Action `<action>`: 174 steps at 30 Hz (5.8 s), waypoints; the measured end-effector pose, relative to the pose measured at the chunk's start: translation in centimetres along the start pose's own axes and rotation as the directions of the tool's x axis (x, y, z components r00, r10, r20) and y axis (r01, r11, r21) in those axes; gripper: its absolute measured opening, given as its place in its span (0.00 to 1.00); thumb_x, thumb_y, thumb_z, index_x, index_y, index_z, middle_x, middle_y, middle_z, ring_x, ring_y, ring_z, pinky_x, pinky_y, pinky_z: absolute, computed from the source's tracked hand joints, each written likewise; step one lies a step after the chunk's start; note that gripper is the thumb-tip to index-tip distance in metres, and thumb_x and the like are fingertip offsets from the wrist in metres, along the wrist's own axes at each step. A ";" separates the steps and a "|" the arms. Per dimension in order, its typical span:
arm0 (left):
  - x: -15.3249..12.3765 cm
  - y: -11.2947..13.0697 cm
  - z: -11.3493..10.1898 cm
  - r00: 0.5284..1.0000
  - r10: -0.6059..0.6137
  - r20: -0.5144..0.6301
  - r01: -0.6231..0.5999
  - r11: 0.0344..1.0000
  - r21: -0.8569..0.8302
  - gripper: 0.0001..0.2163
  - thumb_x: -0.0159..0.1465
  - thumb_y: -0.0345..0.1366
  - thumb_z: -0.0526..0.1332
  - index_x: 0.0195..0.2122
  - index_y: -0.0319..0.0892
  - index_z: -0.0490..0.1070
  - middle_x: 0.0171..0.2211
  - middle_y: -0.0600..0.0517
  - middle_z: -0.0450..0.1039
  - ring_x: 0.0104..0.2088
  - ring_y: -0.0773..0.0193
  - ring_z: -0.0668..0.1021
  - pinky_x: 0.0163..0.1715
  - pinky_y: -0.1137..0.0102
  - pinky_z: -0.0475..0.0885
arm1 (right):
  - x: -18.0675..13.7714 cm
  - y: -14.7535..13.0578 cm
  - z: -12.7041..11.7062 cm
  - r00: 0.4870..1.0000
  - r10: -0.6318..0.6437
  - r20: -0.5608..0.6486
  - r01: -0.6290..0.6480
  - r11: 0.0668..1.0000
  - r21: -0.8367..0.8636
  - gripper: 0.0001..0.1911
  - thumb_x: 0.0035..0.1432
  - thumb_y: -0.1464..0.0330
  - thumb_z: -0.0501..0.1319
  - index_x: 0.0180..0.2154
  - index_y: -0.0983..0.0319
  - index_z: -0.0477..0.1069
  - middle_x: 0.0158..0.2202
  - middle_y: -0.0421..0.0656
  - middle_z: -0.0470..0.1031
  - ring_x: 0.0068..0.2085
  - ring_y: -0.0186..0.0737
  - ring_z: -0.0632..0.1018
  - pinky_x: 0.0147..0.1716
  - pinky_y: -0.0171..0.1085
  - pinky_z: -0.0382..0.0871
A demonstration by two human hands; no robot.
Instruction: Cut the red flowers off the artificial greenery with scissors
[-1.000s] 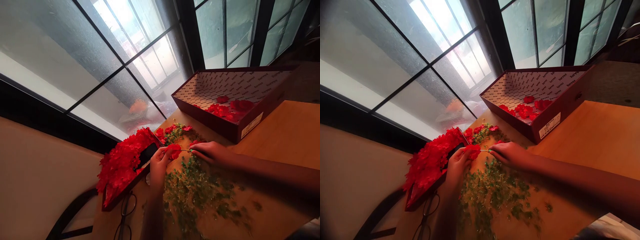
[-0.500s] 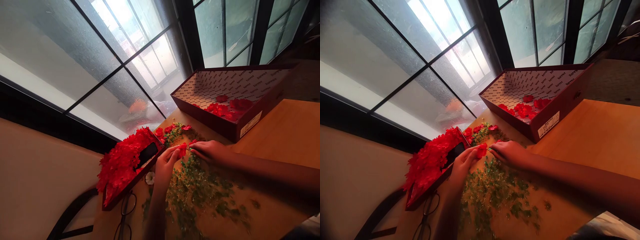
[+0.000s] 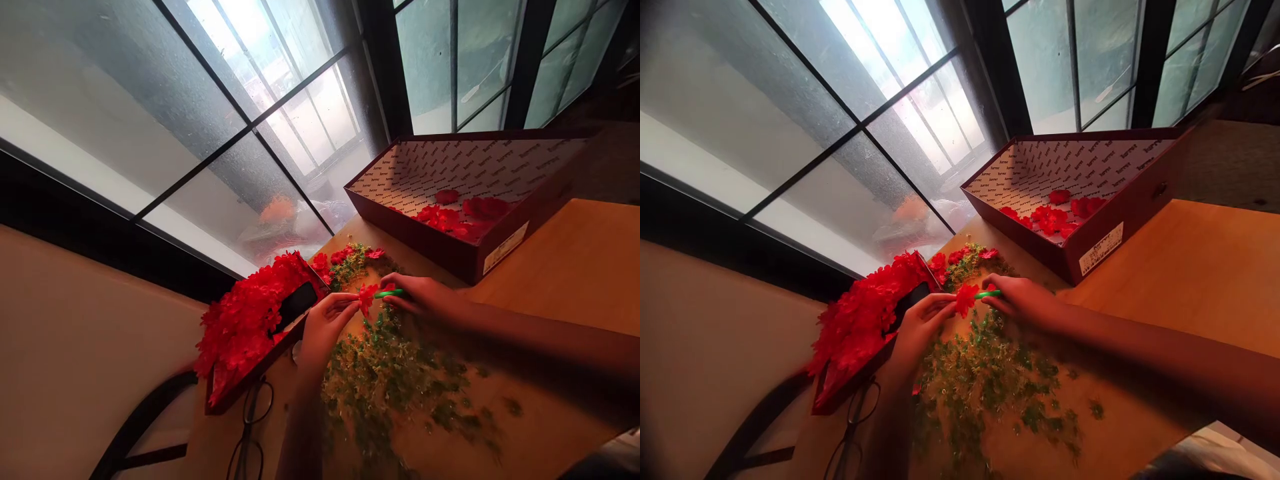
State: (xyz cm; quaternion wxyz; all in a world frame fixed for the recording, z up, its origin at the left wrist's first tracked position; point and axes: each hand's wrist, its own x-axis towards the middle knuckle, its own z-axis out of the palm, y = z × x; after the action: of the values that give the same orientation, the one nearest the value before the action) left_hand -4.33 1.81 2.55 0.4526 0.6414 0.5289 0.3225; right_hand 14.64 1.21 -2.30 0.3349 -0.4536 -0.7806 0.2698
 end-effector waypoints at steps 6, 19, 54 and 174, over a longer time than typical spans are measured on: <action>0.3 -1.1 1.2 1.000 0.014 -0.025 -0.015 0.999 -0.032 0.06 0.47 0.35 0.62 0.26 0.39 0.68 0.27 0.53 0.71 0.32 0.65 0.75 0.35 0.71 0.69 | -0.3 -0.3 0.3 0.999 0.015 0.040 -0.013 0.998 -0.062 0.15 0.56 0.59 0.46 0.37 0.63 0.61 0.29 0.44 0.70 0.27 0.36 0.70 0.26 0.32 0.61; -1.1 0.5 1.0 0.990 0.108 0.089 -0.120 0.982 0.142 0.07 0.51 0.37 0.59 0.29 0.40 0.70 0.31 0.50 0.73 0.33 0.63 0.75 0.37 0.70 0.70 | 0.2 -0.2 0.3 0.985 -0.111 0.129 0.048 0.910 0.411 0.16 0.55 0.60 0.49 0.35 0.64 0.69 0.35 0.42 0.70 0.38 0.36 0.69 0.38 0.32 0.61; 1.0 -1.4 -0.9 0.981 -0.183 -0.070 0.152 0.937 -0.314 0.11 0.49 0.38 0.61 0.32 0.37 0.71 0.30 0.48 0.75 0.30 0.64 0.76 0.36 0.69 0.70 | 0.2 0.9 0.8 0.991 0.132 0.032 -0.136 0.953 0.271 0.20 0.53 0.53 0.47 0.35 0.62 0.65 0.26 0.39 0.67 0.26 0.32 0.64 0.25 0.30 0.56; -2.9 3.1 -6.2 0.996 -0.013 -0.084 0.045 0.919 0.393 0.12 0.53 0.42 0.56 0.36 0.43 0.68 0.35 0.51 0.74 0.38 0.63 0.74 0.35 0.72 0.67 | 0.1 -3.7 -15.1 0.758 -0.036 -0.651 -0.362 0.807 -0.467 0.34 0.47 0.51 0.40 0.45 0.71 0.61 0.38 0.54 0.70 0.36 0.44 0.71 0.23 0.41 0.50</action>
State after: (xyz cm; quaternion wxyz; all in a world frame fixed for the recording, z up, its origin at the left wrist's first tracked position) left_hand -9.33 0.37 7.95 0.2976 0.6980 0.6101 0.2279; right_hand 24.27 1.38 9.95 0.4000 -0.6649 -0.6205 -0.1135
